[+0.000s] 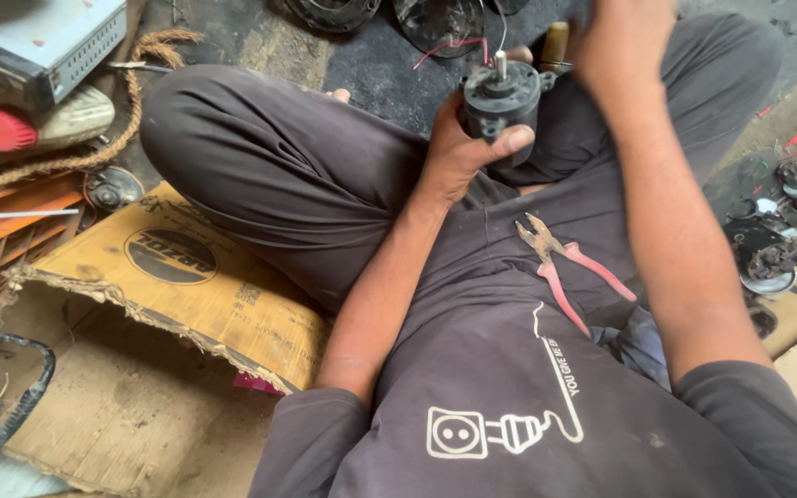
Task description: The person sits on the floor and uses pliers and a screwdriver to disassemble a small electric motor. They remove the rotor and inspect the internal components, then reassemble the motor.
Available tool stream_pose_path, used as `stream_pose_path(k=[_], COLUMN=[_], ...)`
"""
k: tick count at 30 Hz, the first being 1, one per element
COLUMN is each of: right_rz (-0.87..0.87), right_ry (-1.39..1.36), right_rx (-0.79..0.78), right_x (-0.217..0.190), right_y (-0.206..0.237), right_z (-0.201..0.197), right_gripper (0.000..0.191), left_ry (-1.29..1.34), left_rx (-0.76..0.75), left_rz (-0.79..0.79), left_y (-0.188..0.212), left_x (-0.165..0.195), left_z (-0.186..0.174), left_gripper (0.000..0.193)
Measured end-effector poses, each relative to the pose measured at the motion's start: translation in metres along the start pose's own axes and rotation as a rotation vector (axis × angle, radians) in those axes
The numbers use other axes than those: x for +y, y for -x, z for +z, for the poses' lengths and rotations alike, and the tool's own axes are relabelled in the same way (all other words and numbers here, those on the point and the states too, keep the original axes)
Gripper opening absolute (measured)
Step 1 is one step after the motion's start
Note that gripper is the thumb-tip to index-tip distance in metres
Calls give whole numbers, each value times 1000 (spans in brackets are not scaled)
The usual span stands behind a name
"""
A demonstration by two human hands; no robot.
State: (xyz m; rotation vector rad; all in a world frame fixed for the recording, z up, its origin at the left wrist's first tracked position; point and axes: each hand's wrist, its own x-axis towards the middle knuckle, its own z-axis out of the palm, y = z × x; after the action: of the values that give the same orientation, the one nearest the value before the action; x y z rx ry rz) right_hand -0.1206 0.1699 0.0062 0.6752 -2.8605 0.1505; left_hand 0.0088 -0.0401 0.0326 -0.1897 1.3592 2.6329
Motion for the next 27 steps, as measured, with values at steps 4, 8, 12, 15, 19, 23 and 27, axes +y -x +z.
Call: stream_pose_path(k=[4,8,12,15,19,23,27], right_rz=[2,47,262,413,780,705,514], right_ry=[317,143,-349,-1001,-1519,-1918,-2218], right_rx=[-357,-408,-257,-44,18,81,117], right_x=[-35,-42,-42,-38,-19,6,13], right_y=[-1,-16,-26,-27,-6,38,67], right_z=[2,7,-16,-40,-66,-92,-124], right_gripper=[53,52,45,40,23,27,32], left_ry=[188,373,739,608,458,-81,24], left_rx=[79,72,97,144,166,137,125], left_rz=[18,23,-166,-78,-68,96,73], left_y=[-4,-4,-12,-15,-15,-15,-13], left_x=[-15,-28,-27,-18,-5,6,17], left_z=[0,-1,-3,-3,1,14,25], left_gripper=[73,72,52,56,61,62,69])
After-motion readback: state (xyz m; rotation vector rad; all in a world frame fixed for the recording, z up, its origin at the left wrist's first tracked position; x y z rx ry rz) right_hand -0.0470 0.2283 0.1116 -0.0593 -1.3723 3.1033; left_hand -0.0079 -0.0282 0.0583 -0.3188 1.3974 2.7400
